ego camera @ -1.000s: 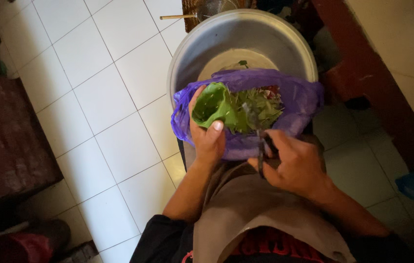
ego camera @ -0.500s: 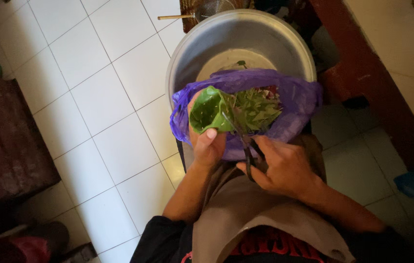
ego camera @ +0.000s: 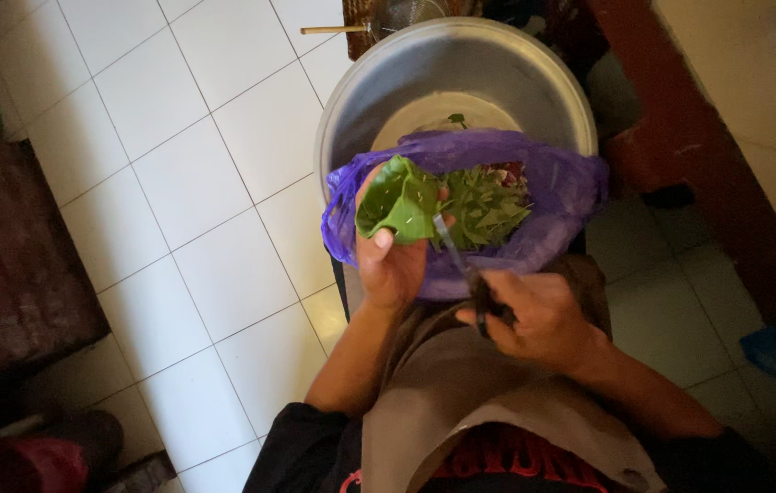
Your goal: The person constructs small containers from green leaves, using scissors to trim the leaf edges and secure the shape.
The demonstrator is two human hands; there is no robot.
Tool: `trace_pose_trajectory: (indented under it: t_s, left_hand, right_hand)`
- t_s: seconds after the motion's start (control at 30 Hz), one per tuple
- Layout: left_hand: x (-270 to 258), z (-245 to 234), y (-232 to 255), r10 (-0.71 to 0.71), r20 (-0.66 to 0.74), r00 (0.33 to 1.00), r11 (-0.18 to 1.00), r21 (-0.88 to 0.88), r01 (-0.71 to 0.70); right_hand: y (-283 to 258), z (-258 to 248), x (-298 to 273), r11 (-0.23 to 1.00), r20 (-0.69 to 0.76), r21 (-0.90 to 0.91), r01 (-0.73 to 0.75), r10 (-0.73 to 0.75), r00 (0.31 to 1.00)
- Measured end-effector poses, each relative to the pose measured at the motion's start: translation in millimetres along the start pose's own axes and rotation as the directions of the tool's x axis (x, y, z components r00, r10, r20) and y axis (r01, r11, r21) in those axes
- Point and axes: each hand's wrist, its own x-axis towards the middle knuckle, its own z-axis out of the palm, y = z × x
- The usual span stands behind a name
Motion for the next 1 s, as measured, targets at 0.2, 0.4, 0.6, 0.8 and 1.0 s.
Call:
trace_pose_trajectory:
  t_s: [0.2,0.4,0.6,0.8,1.0]
  left_hand:
    - [-2,-2,-1,-0.007,0.025,1.0,0.981,-0.196,0.011]
    - [-4,-18,-9,-0.107,-0.043,0.993,0.98,-0.172,0.098]
    - [-5,-21,-9,-0.153,0.097,0.983,0.965,-0.2,0.17]
    - [-2,-11,-4,-0.109,0.087,0.99,0.987,-0.106,0.118]
    - [-7,-4,-3,-0.013,0.003,1.0,0.994,-0.112,0.013]
  right_hand:
    - [3,-2,7,0.995,0.043,-0.043,-0.088,0.089,0.995]
    - [5,3,5,0.978,0.056,-0.115,-0.172,0.179,0.982]
    - [7,1,9,0.975,0.029,-0.125,-0.183,0.188,0.982]
    - [-1,-3,9,0.979,-0.028,-0.187,-0.084,0.08,0.996]
    - [-10,0,9,0.951,-0.023,-0.308,-0.039,0.034,0.999]
